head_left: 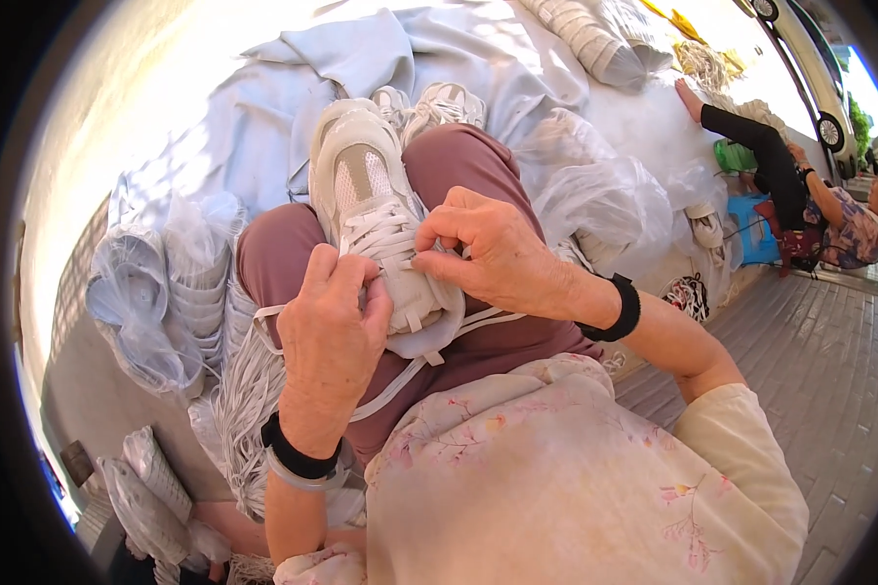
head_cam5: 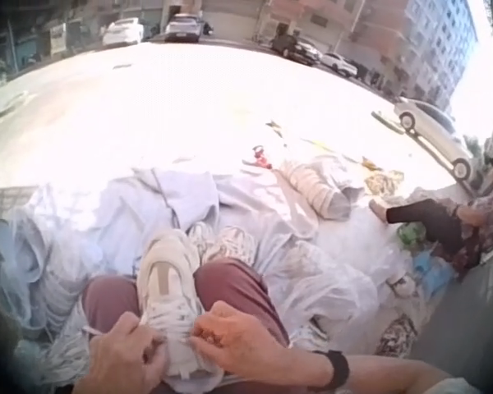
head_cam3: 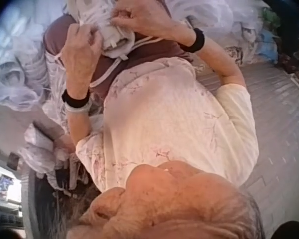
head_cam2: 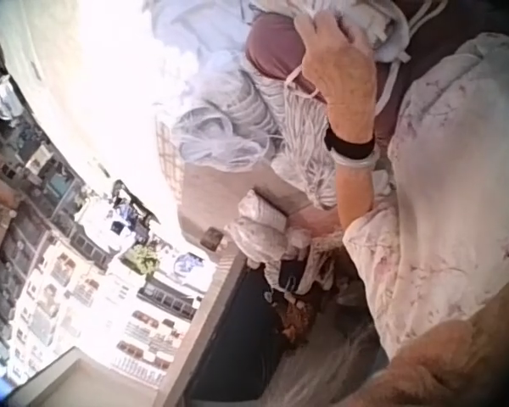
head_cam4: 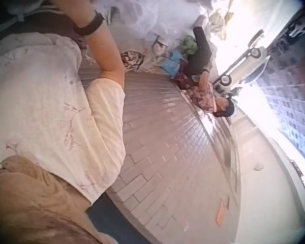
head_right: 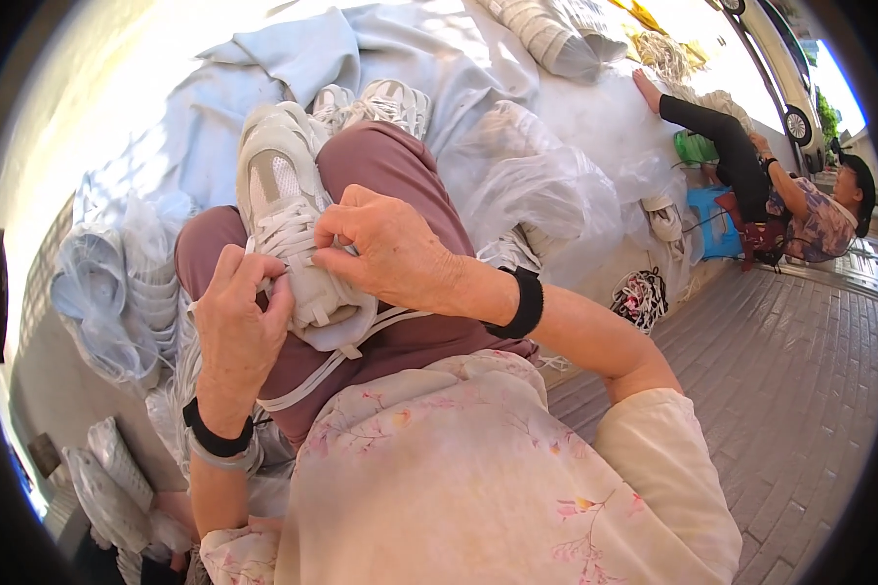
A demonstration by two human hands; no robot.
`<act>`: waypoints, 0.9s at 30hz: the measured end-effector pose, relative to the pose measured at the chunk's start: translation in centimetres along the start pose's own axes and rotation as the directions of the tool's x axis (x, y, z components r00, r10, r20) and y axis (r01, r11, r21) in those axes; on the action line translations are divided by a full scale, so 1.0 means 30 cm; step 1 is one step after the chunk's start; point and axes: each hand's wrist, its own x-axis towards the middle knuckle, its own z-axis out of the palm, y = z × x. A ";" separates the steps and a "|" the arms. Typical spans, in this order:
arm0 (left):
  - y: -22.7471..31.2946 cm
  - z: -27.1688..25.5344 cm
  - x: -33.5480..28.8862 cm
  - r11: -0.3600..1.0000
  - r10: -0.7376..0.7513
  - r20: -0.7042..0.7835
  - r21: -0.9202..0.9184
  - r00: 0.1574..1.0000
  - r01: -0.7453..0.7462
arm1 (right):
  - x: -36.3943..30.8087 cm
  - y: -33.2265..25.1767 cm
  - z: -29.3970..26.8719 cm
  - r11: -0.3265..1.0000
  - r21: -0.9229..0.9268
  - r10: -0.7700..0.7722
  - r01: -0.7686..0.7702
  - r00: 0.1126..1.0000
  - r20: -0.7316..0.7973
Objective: Lacing a pair of white sneakers while sitting outdoors.
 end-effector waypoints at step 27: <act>-0.047 0.041 -0.087 0.982 0.186 -0.087 0.036 0.979 -0.184 | -0.035 0.066 -0.051 0.638 -0.520 -0.509 0.568 0.818 0.268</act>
